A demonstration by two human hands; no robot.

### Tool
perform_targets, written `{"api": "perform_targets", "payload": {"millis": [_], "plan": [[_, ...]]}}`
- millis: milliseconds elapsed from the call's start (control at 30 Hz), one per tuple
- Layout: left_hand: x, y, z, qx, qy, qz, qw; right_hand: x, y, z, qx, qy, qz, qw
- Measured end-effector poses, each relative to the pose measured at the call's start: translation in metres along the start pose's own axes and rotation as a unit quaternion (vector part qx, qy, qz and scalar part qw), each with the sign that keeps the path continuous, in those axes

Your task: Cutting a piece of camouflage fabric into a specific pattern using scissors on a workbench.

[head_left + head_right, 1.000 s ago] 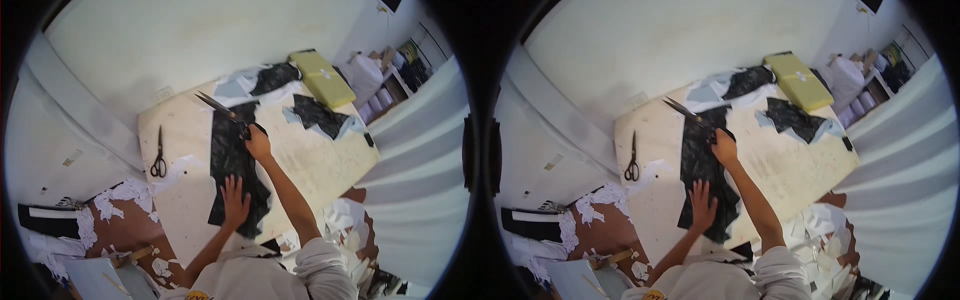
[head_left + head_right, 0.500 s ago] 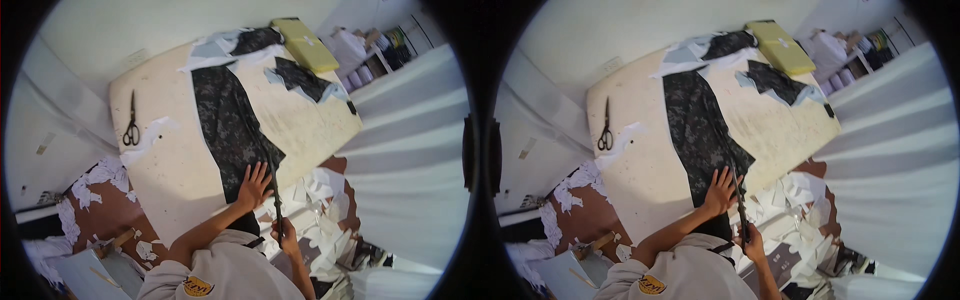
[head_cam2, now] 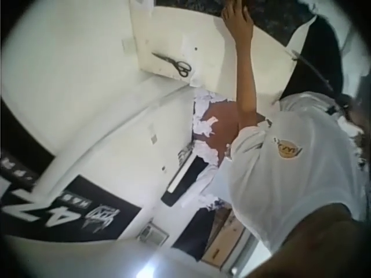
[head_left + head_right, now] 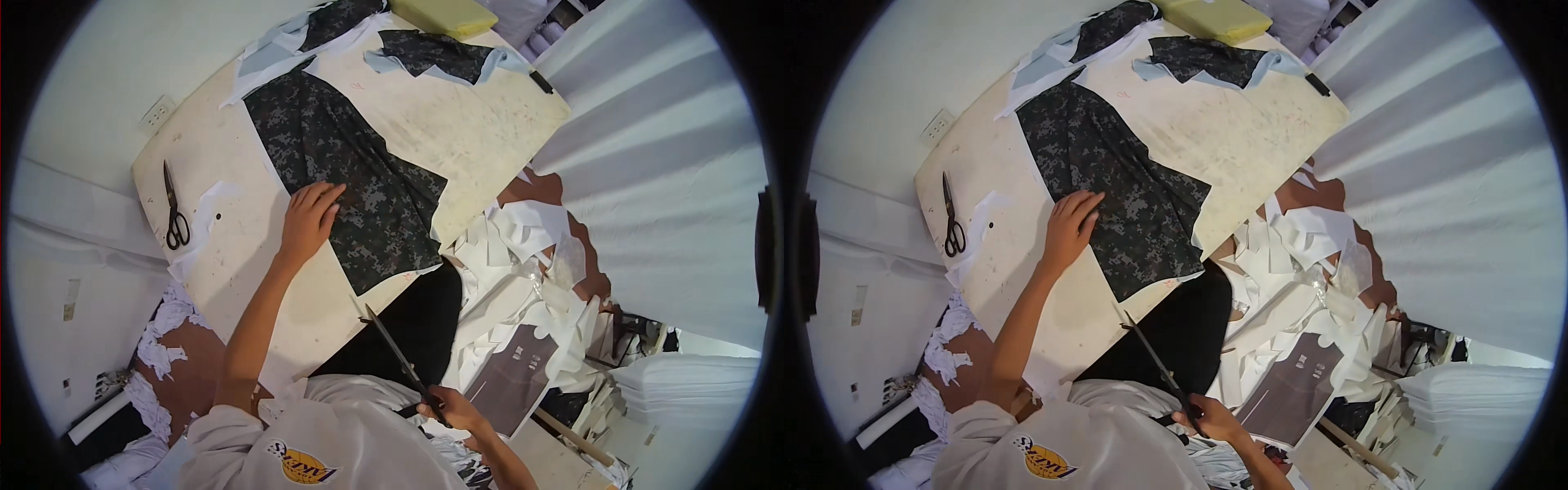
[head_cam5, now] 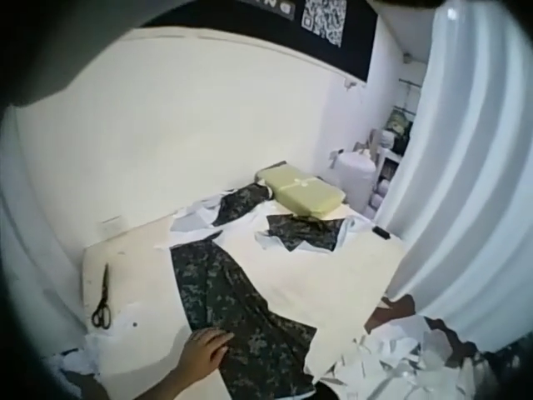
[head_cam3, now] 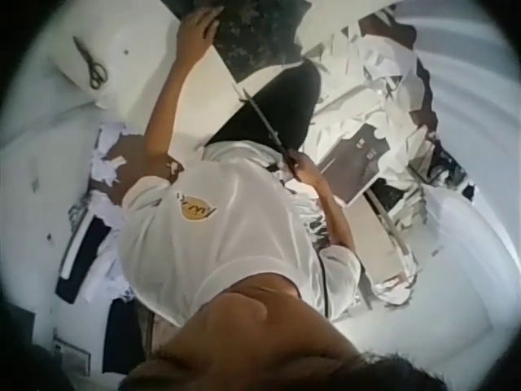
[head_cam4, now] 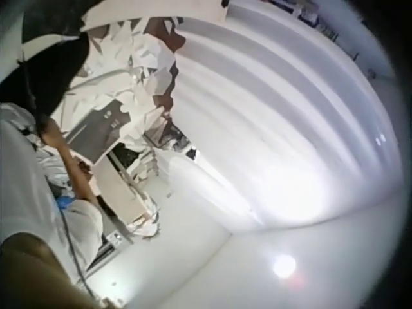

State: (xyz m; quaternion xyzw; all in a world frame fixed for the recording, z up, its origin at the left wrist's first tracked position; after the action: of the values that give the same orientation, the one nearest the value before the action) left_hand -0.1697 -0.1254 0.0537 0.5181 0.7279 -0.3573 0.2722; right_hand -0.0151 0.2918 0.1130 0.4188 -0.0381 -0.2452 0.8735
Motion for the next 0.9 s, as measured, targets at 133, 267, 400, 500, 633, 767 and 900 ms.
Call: {"api": "perform_targets", "payload": {"millis": [133, 267, 400, 500, 633, 767, 900], "plan": [[-0.009, 0.029, 0.025, -0.004, -0.149, -0.012, 0.989, 0.012, -0.029, 0.018, 0.007, -0.038, 0.023, 0.999], [-0.014, 0.023, 0.052, -0.013, -0.168, 0.016, 0.986, 0.028, -0.072, 0.034, -0.016, -0.017, 0.005, 1.0], [-0.011, 0.018, 0.061, -0.016, -0.164, 0.029, 0.986, 0.039, -0.106, 0.052, -0.058, -0.084, -0.05, 0.994], [-0.009, 0.02, 0.06, -0.019, -0.18, 0.025, 0.983, 0.04, -0.123, 0.064, -0.037, -0.145, -0.05, 0.987], [-0.01, 0.02, 0.06, -0.021, -0.197, 0.029, 0.98, 0.028, -0.141, 0.074, -0.06, -0.116, -0.058, 0.99], [-0.012, 0.02, 0.06, -0.021, -0.2, 0.032, 0.979, 0.016, -0.147, 0.082, -0.06, -0.093, -0.057, 0.992], [-0.014, 0.022, 0.059, -0.032, -0.184, 0.015, 0.982, 0.012, -0.144, 0.089, -0.039, -0.063, -0.046, 0.996]]}}
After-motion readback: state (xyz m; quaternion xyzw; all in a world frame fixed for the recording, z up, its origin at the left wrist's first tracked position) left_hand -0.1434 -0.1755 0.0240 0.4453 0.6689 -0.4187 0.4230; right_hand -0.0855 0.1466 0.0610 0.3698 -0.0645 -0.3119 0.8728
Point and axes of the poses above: each hand's wrist, its own y-axis away from the middle knuckle, its own x-axis out of the palm, z = x × y, the point moved 1 cm from there along -y, towards the middle knuckle, and after that the axes turned 5 degrees about -x, right-handed, at the moved point
